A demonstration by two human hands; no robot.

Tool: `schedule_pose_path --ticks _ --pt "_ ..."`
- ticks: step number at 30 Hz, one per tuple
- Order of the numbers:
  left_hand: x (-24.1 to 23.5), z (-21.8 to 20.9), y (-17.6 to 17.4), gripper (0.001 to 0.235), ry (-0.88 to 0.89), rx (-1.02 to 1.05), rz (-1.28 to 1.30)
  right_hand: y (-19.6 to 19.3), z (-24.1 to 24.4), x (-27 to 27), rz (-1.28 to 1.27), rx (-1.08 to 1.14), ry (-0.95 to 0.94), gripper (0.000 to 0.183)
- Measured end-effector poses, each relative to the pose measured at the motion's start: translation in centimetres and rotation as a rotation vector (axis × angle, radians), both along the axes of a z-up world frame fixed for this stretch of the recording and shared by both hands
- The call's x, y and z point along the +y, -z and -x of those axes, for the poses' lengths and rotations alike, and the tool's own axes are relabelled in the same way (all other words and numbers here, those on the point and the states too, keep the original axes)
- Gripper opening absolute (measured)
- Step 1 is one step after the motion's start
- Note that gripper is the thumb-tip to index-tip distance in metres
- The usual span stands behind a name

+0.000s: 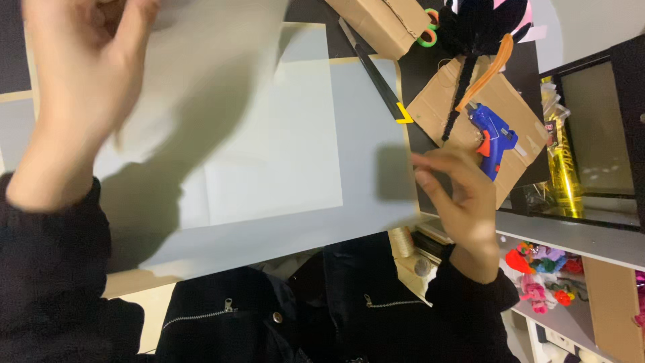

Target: The person places a sheet of wrapping paper over others on a table and uses a utility knife to cut a section out of the top sheet.

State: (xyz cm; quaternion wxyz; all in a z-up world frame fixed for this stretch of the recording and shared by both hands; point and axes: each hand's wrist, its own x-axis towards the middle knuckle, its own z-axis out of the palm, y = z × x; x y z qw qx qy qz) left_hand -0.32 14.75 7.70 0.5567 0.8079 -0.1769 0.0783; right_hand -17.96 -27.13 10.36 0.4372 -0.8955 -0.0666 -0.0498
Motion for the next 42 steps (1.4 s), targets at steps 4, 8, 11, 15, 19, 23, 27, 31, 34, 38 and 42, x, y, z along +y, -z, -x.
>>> schedule_pose_path --ticks 4,8,11,15,19,23,27,31,34,38,42 --pt "-4.6 8.2 -6.4 0.022 0.150 -0.422 -0.649 1.4 -0.8 0.5 -0.584 0.099 0.033 0.041" --pt "-10.3 12.4 -6.2 0.035 0.474 -0.764 -0.388 4.9 0.1 -1.1 -1.347 0.307 -0.289 0.080" --pt "-10.9 14.6 -2.7 0.037 0.494 -0.723 -0.471 11.1 1.6 -3.2 -1.600 0.347 -0.379 0.051" --pt "-11.0 16.7 1.4 0.038 0.516 -0.662 -0.513 8.5 1.6 2.9 -0.998 0.340 0.123 0.045" --pt "-10.2 17.0 1.6 0.029 0.421 -0.444 -0.472 9.3 0.8 3.2 -0.712 0.249 0.157 0.039" --pt "-7.3 16.7 4.8 0.033 0.173 -0.257 -0.519 9.2 1.0 3.4 -0.520 0.125 0.235 0.042" --pt "-5.3 16.2 2.5 0.087 0.194 -0.185 -0.613 10.9 1.4 -2.3 -0.329 0.008 0.278 0.042" --pt "-4.3 16.0 3.4 0.098 0.178 -0.212 -0.766 3.8 1.4 -4.0 -0.188 -0.237 0.635 0.049" --pt "-4.6 16.1 3.2 0.087 0.111 -0.299 -0.838 -0.4 2.1 -6.1 -0.133 -0.424 0.507 0.035" --pt "-4.9 15.9 3.6 0.069 0.094 -0.408 -0.906 1.9 3.8 -14.7 -0.214 -0.576 0.525 0.026" --pt "-5.7 16.3 4.3 0.085 0.125 -0.410 -0.995 -0.7 2.5 -11.6 -0.183 -0.586 0.312 0.035"
